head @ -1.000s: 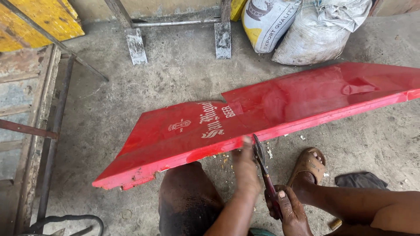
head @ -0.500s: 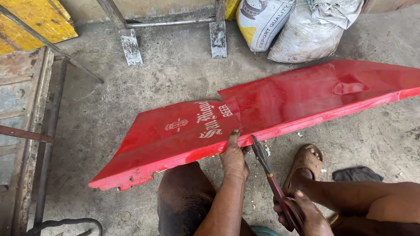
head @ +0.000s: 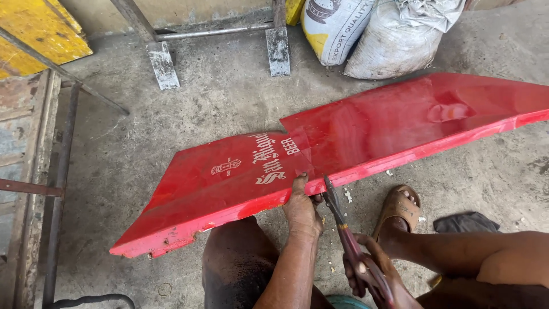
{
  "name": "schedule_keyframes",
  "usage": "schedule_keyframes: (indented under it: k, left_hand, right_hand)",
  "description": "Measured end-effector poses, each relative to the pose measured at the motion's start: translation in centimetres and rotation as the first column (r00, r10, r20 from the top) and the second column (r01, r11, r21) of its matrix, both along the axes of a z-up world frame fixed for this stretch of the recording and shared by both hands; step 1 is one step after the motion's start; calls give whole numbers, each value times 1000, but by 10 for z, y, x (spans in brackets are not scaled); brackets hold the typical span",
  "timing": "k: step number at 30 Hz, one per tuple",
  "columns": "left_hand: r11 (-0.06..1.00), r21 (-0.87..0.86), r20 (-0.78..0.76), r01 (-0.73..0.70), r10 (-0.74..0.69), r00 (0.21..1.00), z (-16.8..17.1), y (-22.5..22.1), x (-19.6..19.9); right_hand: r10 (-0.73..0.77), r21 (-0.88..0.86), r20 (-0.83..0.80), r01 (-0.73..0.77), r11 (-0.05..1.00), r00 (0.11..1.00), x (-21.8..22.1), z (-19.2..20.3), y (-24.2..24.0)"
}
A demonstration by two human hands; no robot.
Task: Cutting a large red plastic sheet into two pieces using a pair of scissors while sitting on the floor.
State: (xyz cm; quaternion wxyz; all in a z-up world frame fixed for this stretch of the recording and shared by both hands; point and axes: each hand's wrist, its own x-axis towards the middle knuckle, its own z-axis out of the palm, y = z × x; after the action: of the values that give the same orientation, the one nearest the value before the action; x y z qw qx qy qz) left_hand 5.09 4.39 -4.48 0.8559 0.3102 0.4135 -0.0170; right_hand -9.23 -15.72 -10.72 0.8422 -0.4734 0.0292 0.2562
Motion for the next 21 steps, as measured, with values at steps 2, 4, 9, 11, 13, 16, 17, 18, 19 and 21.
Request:
schedule_keyframes:
  k: [2,4,9,11,13,16,17,18,19,21]
  left_hand:
    - [1000,12,-35,7,-6,999,-2,3,2]
    - [1000,7,-5,-14,14,1000,-2,4,1]
    - [992,85,-126,90,-79,989,28,4,-7]
    - [972,68,-201,225,-208,957,45,1,-17]
    - [835,127,-188,536,-510,839,82,-4,-44]
    - [649,153,-132,745,-734,667,72,-19,-79]
    - [704,109,-68,701,-699,712,57,-25,-92]
    - [704,106,-72,702,-699,712,48,-25,-93]
    - [665,183,-94,724,-721,687,40,-27,-91]
    - [618,254,-123,744,-742,659,23,-32,-94]
  right_hand:
    - [-49,-301,-40,35,953,998,5,16,13]
    - [-103,-313,-102,66,947,989,4,20,15]
    - [-242,-299,-298,151,942,923,-3,28,12]
    - [-257,-264,-259,187,946,931,-5,17,11]
    - [-250,-247,-241,190,950,938,-5,16,16]
    - [-238,-201,-168,203,958,957,-17,-14,11]
    - [-224,-176,-112,203,963,968,-25,-27,8]
    - [-225,-176,-117,202,963,967,-26,-30,6]
    - [-252,-206,-190,212,955,949,-26,-33,3]
    - [-282,-238,-267,221,946,922,-32,-31,-1]
